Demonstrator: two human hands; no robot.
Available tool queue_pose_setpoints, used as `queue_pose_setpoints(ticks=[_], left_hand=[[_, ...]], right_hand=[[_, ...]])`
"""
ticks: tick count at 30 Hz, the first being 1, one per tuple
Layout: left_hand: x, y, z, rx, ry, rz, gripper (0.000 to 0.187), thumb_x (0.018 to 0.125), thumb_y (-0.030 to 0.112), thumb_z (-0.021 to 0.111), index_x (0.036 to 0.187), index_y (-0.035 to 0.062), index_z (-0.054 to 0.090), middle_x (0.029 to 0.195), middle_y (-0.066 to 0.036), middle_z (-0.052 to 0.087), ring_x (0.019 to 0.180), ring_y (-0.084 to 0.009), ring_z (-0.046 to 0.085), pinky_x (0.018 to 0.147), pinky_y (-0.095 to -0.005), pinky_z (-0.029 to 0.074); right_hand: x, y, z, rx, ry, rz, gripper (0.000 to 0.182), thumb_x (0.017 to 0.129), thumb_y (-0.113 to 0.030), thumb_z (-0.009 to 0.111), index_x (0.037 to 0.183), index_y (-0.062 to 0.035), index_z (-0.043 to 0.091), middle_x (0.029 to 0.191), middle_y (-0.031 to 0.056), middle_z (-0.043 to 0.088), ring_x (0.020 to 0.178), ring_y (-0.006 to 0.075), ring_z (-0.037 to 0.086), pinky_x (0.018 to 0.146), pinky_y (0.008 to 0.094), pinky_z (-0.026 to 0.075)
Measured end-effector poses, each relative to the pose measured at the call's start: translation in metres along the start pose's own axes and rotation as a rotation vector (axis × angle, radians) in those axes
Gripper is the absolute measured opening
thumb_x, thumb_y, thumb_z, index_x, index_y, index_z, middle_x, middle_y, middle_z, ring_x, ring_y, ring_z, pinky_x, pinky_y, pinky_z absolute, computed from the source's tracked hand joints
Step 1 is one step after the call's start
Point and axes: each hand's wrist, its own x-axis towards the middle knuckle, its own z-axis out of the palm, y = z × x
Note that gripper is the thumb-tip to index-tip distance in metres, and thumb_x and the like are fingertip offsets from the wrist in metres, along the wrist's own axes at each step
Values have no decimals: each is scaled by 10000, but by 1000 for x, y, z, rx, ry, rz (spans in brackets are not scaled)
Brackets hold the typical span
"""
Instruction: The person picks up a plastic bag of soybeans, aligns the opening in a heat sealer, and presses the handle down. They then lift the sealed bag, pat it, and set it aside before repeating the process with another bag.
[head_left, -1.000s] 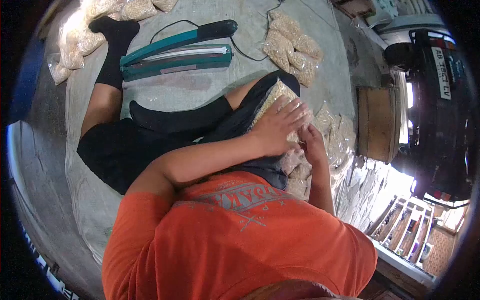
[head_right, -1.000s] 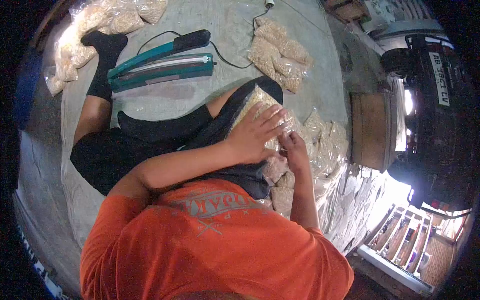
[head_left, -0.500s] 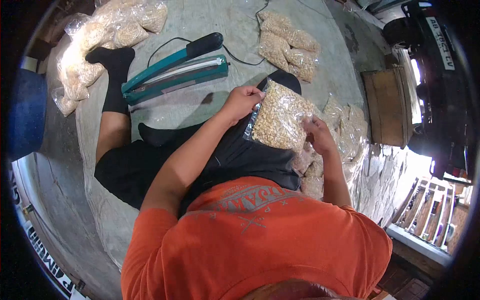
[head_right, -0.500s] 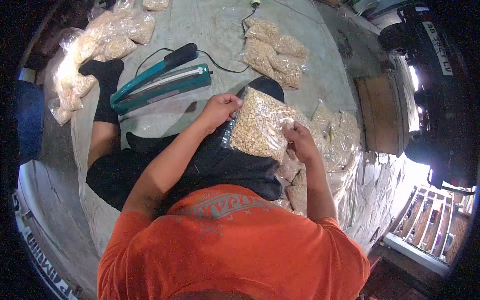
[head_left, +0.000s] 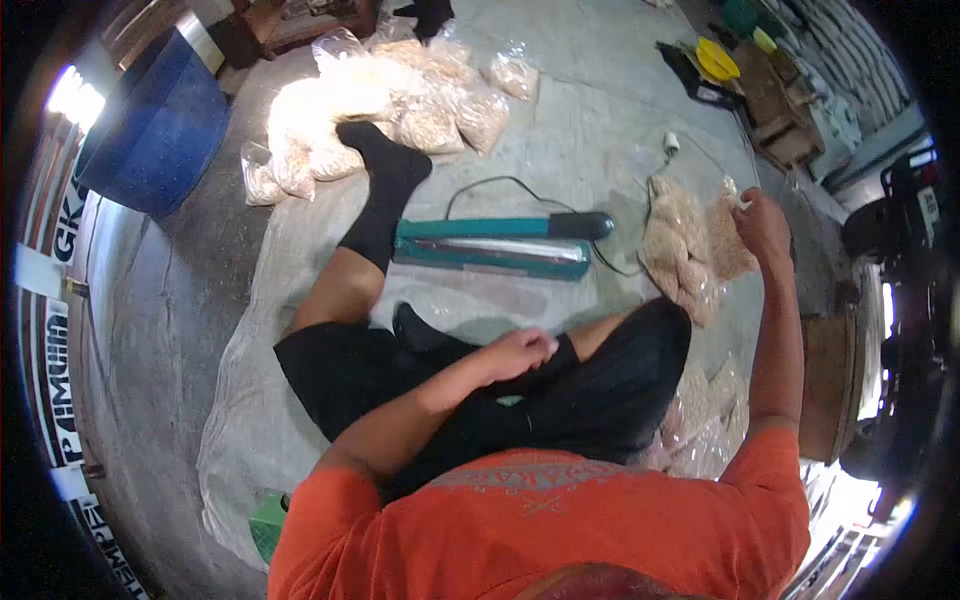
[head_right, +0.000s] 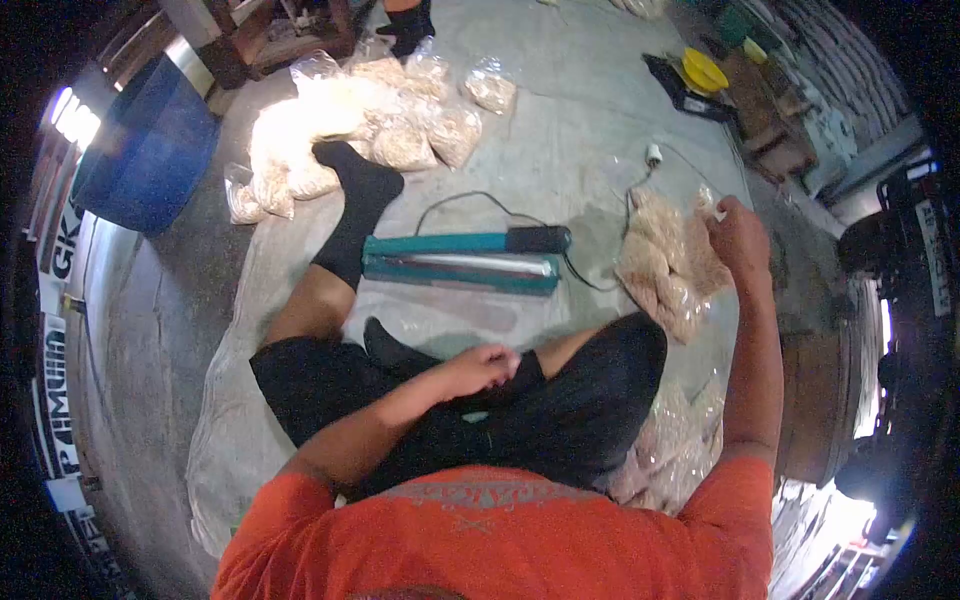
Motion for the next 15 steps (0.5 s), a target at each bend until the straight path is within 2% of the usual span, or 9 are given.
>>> queue_pose_setpoints(ticks=[1,3,5,7,8,9,11,13,15], left_hand=[[1,-21,-12,35,-36,56,333,1058,373,560,1186,78,645,973,-12,652,846,-113,586,734,-294,508],[8,-10,-22,-1,-84,-17,356,1040,389,582,1194,74,639,939,-19,645,819,-131,591,726,-317,510],[16,9,-33,-34,-133,-93,383,1022,405,603,1202,69,633,905,-27,638,792,-150,595,719,-340,513],[32,23,-44,196,-269,-105,451,1027,438,593,1298,77,603,990,-23,643,851,-136,599,735,-311,517],[72,-45,-41,210,-238,71,482,1013,466,605,1325,101,581,968,-33,629,804,-138,585,665,-308,503],[78,-49,-44,207,-228,75,482,1013,466,605,1325,101,581,968,-33,629,804,-138,585,665,-308,503],[88,-51,-61,10,-419,-147,527,1001,519,608,1338,116,571,974,-54,618,821,-141,575,664,-314,500],[82,-43,-58,56,-387,-141,574,991,573,597,1345,122,563,994,-64,612,844,-144,572,719,-327,507],[80,-48,-60,-7,-426,-11,636,989,597,586,1358,81,550,1002,-65,611,840,-151,575,754,-335,509]], right_hand=[[17,-16,0,-108,33,27,417,894,-324,739,1155,-10,654,1059,242,708,1029,434,674,843,496,525],[59,-61,38,18,126,-189,371,907,-329,720,1135,-45,651,1103,214,713,1059,425,664,874,499,527],[79,-160,57,240,-124,-353,414,908,-366,729,1174,-55,668,1023,188,737,943,362,713,817,454,553],[113,-237,114,348,-392,-524,456,892,-456,737,1099,-52,703,978,183,746,909,348,719,802,436,558],[124,-275,137,317,-404,-558,509,897,-492,718,1094,-23,701,993,201,743,934,357,719,820,445,559],[136,-307,161,287,-415,-593,565,901,-529,699,1089,5,699,1008,219,740,958,367,719,837,454,559],[166,-363,204,219,-365,-512,631,897,-571,674,1079,32,698,1023,239,734,986,378,715,858,468,556],[194,-400,242,159,-307,-437,697,894,-614,650,1069,60,697,1037,258,728,1014,389,712,879,482,553],[223,-432,270,157,-361,-357,743,858,-661,645,1063,49,720,1073,259,724,1030,407,701,891,472,551]])
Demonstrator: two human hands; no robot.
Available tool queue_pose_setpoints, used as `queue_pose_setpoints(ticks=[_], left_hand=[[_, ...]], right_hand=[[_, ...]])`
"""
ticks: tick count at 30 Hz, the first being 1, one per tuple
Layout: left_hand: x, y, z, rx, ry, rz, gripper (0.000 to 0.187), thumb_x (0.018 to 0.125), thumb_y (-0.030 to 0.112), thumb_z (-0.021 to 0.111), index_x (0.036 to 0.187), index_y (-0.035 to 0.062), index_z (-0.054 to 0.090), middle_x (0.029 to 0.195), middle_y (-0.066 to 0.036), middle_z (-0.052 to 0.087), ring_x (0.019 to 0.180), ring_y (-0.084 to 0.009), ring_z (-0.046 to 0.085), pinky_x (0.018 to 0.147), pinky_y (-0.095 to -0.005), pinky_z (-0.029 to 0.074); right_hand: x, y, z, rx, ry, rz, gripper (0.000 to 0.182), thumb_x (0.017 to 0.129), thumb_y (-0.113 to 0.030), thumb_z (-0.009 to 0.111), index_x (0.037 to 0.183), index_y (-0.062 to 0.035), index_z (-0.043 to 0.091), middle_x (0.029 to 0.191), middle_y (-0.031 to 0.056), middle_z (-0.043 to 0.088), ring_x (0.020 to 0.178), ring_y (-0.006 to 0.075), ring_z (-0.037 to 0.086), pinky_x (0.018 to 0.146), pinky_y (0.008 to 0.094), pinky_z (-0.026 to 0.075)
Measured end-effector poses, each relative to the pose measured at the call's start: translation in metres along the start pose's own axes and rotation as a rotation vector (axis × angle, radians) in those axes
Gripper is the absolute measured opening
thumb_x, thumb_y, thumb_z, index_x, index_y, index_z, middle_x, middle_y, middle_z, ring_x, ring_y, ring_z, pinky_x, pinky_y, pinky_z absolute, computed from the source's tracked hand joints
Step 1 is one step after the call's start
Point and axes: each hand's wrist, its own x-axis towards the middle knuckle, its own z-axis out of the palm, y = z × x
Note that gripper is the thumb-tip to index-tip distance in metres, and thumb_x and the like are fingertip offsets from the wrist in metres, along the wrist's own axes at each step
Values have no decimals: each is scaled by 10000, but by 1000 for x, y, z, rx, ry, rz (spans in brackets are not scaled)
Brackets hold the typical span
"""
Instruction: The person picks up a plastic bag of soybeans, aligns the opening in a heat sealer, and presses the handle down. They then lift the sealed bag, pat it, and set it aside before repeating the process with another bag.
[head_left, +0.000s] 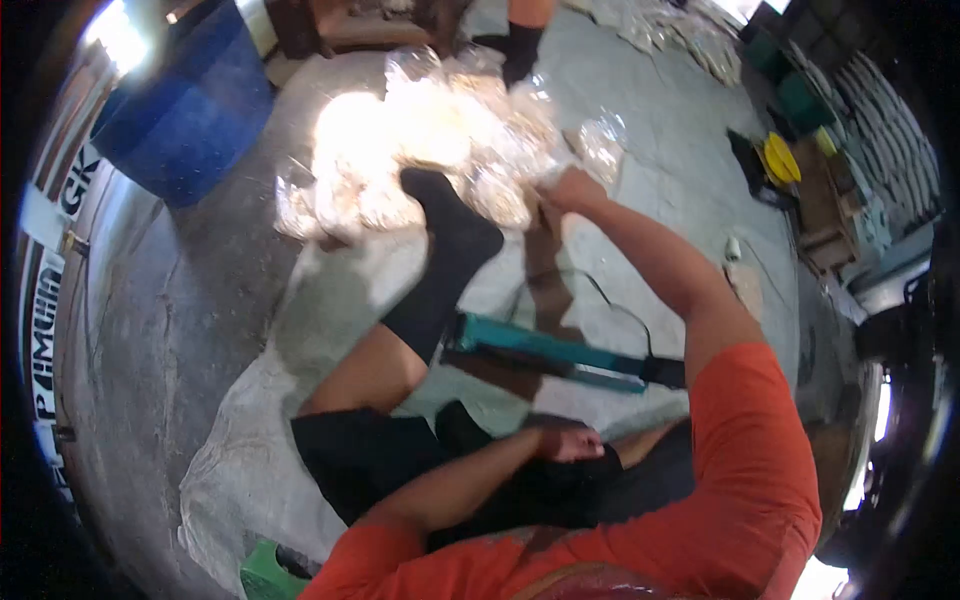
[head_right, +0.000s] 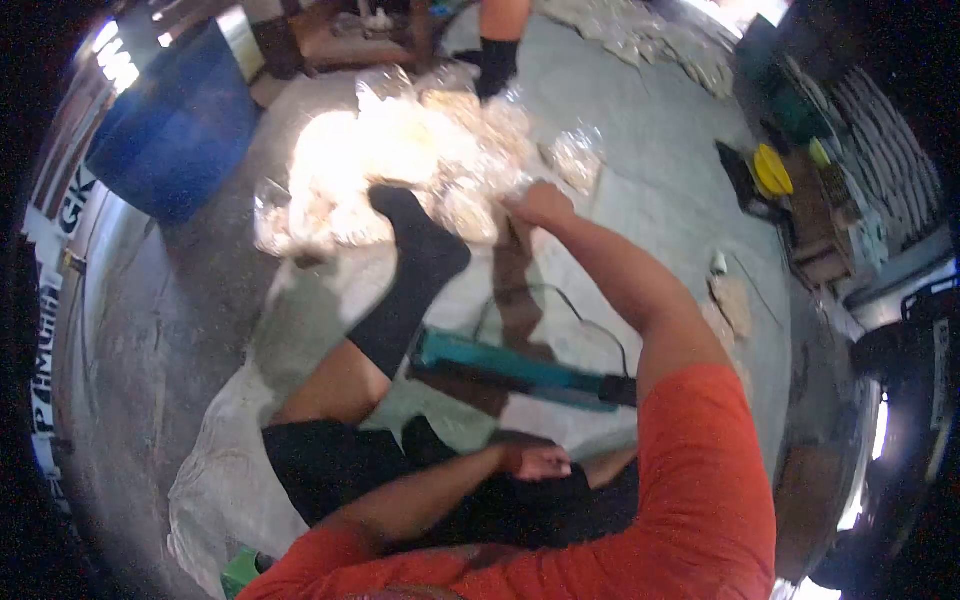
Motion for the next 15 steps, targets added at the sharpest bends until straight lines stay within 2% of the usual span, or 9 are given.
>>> queue_pose_setpoints(ticks=[2,4,6,8,10,12,14,15], left_hand=[[17,-27,2,-23,65,-9,658,998,593,571,1356,42,537,1004,-51,600,824,-145,563,747,-330,503],[-3,4,-2,20,16,-51,678,1007,597,551,1353,15,528,1014,-39,591,853,-131,539,738,-326,493],[8,-13,0,12,9,-20,660,1012,601,538,1350,34,535,1001,-30,585,837,-131,531,726,-323,485],[8,-13,-4,17,-11,11,643,1016,604,525,1348,53,541,988,-21,578,820,-130,522,714,-319,478],[4,-1,-1,99,-4,-26,603,1017,594,519,1293,59,558,936,-40,573,781,-148,540,674,-318,485],[8,0,1,146,17,-19,565,1027,571,516,1277,66,565,884,-29,553,762,-151,541,644,-320,476],[8,4,0,212,25,-58,551,1033,557,513,1246,55,591,878,-31,555,767,-149,542,643,-322,471],[14,-7,-5,185,-31,56,542,1034,554,512,1179,42,612,871,-28,568,755,-140,539,636,-312,462]], right_hand=[[25,-2,17,87,56,-28,735,818,-661,682,1036,39,731,1058,254,731,990,404,714,865,443,568],[52,16,30,-79,-54,-150,611,840,-553,718,1001,36,734,979,249,738,867,393,730,767,438,586],[68,57,52,191,168,-102,438,841,-382,758,976,35,731,883,226,737,730,336,726,660,439,578],[56,97,35,303,237,-15,301,869,-250,735,926,44,702,822,196,721,679,276,703,604,427,552],[-17,106,-19,631,302,57,292,896,-234,714,878,49,646,789,169,705,677,236,688,600,400,533],[-62,150,-51,331,504,-33,277,927,-228,689,870,27,597,769,166,685,698,251,673,631,405,517],[-143,163,-107,193,634,-71,258,936,-227,685,908,9,586,784,174,671,736,286,666,674,429,506],[-188,159,-133,296,700,-74,242,952,-226,672,926,-2,584,791,179,662,752,307,658,691,433,501]])
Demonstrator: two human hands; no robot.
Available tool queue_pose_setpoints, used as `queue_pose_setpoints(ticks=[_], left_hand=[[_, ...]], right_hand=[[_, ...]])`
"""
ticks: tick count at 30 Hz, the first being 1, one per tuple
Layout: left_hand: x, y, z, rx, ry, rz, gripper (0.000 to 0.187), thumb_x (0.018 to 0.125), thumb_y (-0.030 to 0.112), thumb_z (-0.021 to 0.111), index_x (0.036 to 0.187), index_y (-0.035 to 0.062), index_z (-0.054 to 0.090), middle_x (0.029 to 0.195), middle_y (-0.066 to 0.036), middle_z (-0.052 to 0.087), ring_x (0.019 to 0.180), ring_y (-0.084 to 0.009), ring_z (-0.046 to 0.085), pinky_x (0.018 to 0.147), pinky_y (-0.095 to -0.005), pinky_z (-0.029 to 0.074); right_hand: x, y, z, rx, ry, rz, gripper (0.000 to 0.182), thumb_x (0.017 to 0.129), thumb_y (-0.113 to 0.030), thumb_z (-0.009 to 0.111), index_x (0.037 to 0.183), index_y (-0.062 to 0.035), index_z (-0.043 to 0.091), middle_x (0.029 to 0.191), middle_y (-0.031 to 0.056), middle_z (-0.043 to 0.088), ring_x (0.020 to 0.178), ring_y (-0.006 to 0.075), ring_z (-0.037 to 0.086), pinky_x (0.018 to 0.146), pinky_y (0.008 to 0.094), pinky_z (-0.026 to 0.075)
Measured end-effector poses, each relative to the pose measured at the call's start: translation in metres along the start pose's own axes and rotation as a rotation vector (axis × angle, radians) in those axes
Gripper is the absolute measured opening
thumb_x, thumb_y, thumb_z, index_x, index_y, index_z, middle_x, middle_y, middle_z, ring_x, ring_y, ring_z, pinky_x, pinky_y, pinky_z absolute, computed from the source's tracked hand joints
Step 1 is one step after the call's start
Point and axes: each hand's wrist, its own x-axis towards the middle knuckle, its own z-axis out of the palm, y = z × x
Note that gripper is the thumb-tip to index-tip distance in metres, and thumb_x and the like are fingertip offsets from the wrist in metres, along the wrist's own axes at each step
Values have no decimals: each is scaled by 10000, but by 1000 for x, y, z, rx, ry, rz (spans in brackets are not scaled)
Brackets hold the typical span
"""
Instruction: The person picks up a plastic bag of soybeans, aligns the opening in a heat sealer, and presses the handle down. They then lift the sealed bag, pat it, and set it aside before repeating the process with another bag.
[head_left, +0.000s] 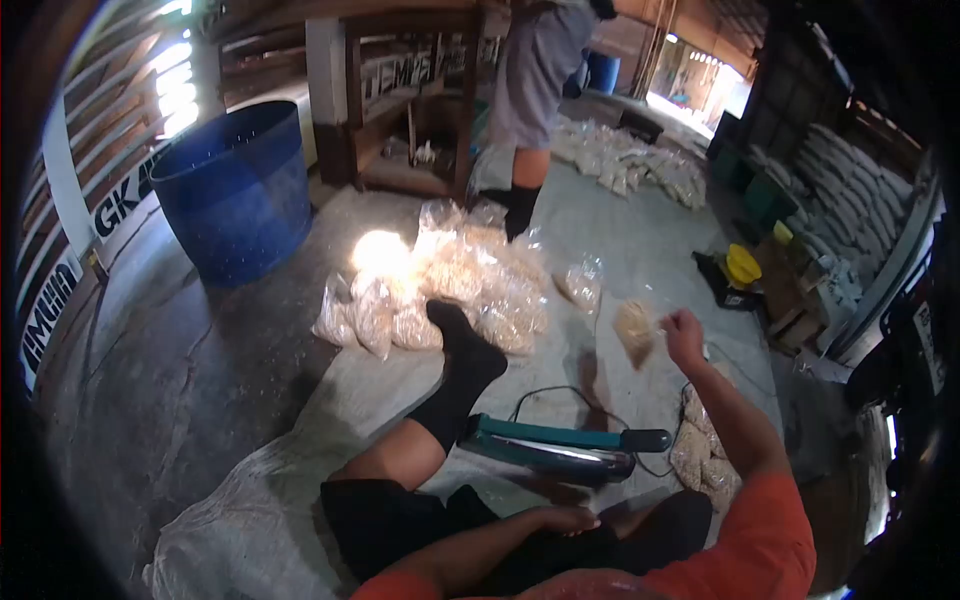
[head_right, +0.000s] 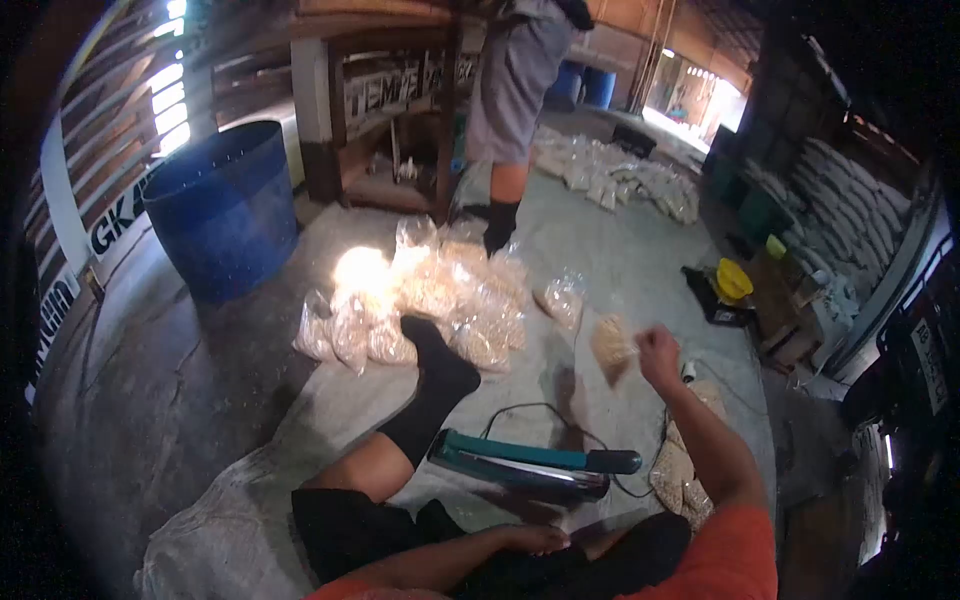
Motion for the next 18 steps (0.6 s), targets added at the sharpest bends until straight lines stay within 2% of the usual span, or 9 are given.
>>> queue_pose_setpoints(ticks=[3,5,7,8,11,13,15,17,18], left_hand=[[21,-21,3,61,49,181,501,1036,554,506,1058,64,609,860,-2,562,744,-107,518,630,-288,439],[-17,42,17,-167,79,-77,467,1016,535,565,1034,69,597,867,4,552,797,-114,518,733,-295,446],[-24,72,24,-180,113,-114,612,973,578,617,1279,50,569,1033,-44,618,893,-150,554,802,-307,462],[-16,77,27,-155,111,-120,612,973,578,617,1279,50,569,1033,-44,618,893,-150,554,802,-307,462],[16,85,52,-201,212,106,837,930,636,641,1496,63,411,1287,-82,606,1104,-186,583,928,-340,486],[23,111,72,206,737,359,1056,883,634,702,1610,62,193,1508,-116,486,1319,-227,512,1072,-376,445],[-11,150,95,230,881,490,866,945,495,701,1548,-1,324,1494,-144,509,1346,-227,509,1118,-359,420],[-40,150,97,-125,972,684,542,987,289,696,1382,-48,540,1330,-168,637,1186,-194,622,1023,-321,490],[-57,142,95,-215,1068,574,375,994,214,678,1262,-41,616,1200,-140,685,1080,-176,656,963,-307,513]], right_hand=[[-62,-35,-121,22,165,8,212,994,-220,629,955,-18,579,816,166,642,774,312,645,716,433,494],[-106,-59,-189,6,285,-23,186,1015,-192,616,950,-23,575,821,127,634,755,216,637,692,390,495],[-143,-59,-234,96,333,-5,181,1010,-178,627,951,-16,573,795,111,650,737,181,647,676,355,498],[-161,-56,-250,185,335,10,178,1006,-165,638,951,-9,572,770,95,666,720,145,657,660,320,501],[-214,-51,-263,310,202,105,96,1010,-67,607,930,-28,571,796,64,648,717,124,631,683,284,522],[-246,-65,-247,572,89,178,66,997,-26,605,944,-23,567,798,67,663,737,150,660,716,304,557],[-272,-75,-221,795,-79,196,94,999,-80,635,944,-11,604,831,92,706,787,176,704,761,333,574],[-295,-69,-179,905,-191,261,109,1001,-104,643,976,0,622,873,97,724,835,173,708,807,330,575],[-304,-69,-162,924,-183,269,109,1001,-104,643,976,0,622,873,97,724,835,173,708,807,330,575]])
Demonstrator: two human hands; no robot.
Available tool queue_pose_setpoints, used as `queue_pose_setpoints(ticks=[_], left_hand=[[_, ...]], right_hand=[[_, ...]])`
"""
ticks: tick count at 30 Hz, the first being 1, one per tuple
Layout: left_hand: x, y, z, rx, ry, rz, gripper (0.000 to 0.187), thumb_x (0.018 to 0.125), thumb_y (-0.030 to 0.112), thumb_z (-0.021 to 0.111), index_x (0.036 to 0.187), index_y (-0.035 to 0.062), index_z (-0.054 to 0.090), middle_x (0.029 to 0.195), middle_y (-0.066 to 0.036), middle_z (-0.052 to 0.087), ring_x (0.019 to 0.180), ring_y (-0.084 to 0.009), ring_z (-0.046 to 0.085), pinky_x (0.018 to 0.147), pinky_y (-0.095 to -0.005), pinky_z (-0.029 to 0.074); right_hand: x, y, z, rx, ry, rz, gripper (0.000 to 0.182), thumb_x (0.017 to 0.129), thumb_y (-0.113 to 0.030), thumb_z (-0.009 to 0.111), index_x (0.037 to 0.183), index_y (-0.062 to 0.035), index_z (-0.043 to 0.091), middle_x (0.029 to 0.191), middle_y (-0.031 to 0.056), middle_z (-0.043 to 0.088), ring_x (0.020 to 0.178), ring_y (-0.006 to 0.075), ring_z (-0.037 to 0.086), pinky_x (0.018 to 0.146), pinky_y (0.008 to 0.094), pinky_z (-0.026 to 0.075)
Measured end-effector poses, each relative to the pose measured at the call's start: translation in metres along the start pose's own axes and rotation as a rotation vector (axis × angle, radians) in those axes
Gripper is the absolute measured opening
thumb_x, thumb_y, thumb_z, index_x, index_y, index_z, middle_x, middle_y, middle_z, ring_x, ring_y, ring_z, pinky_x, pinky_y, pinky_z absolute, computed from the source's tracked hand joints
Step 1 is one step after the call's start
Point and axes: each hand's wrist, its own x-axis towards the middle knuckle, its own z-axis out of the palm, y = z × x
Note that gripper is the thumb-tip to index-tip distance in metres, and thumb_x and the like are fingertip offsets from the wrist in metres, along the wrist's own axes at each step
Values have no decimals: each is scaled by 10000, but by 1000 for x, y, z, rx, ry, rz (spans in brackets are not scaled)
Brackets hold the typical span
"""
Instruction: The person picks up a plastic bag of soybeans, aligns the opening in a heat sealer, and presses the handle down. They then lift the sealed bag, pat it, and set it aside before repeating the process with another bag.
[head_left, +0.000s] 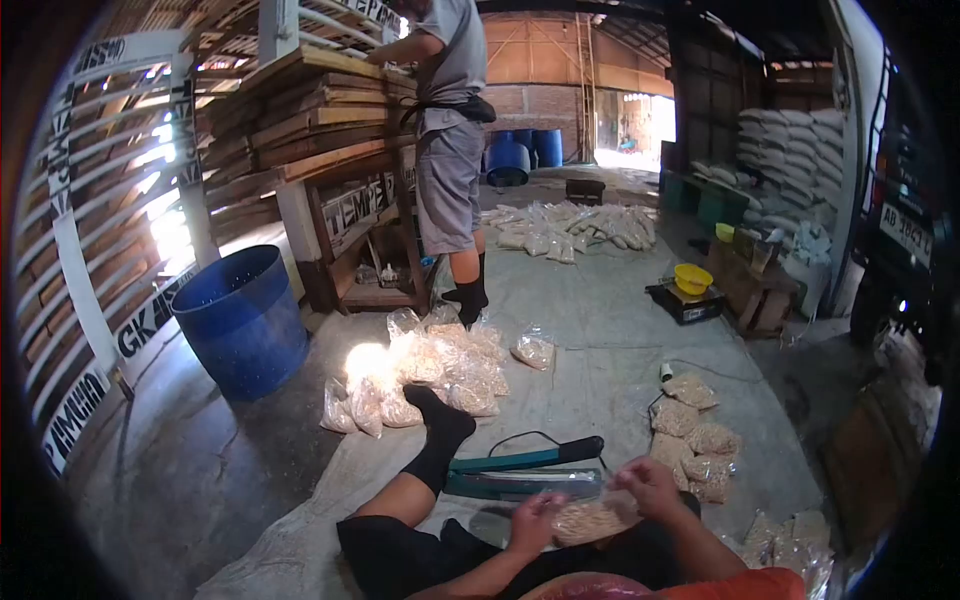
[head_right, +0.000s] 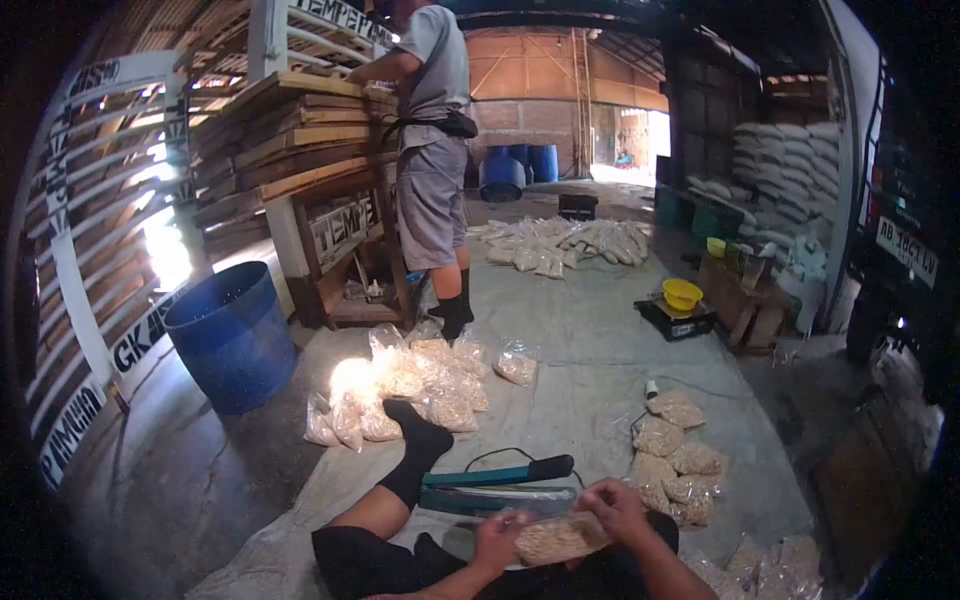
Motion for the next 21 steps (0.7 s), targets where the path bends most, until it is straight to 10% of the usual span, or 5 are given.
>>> queue_pose_setpoints(ticks=[7,10,14,21], left_hand=[[-30,-51,-85,117,463,-117,172,1008,145,645,936,-3,694,842,-38,701,792,-124,642,761,-300,510],[-24,-41,-88,729,443,20,311,1026,306,621,989,8,702,857,-104,725,798,-184,648,793,-357,513],[3,-45,-84,298,603,-45,217,995,264,694,953,52,688,813,-12,659,743,-113,602,708,-286,499],[12,-28,-77,170,506,-143,194,1024,259,650,1032,65,640,884,4,597,748,-71,566,613,-263,517]], right_hand=[[-18,155,75,79,-37,333,171,1013,-170,642,1021,1,655,967,82,743,848,150,663,814,320,537],[-14,133,74,-263,11,238,232,1039,-227,603,965,-17,671,910,65,716,877,161,683,814,346,541],[1,100,69,-536,33,286,348,1034,-322,582,912,-10,674,845,130,713,788,226,677,741,399,523],[5,137,81,19,137,346,245,1055,-231,546,1063,-21,672,871,65,707,820,183,674,764,362,528]])
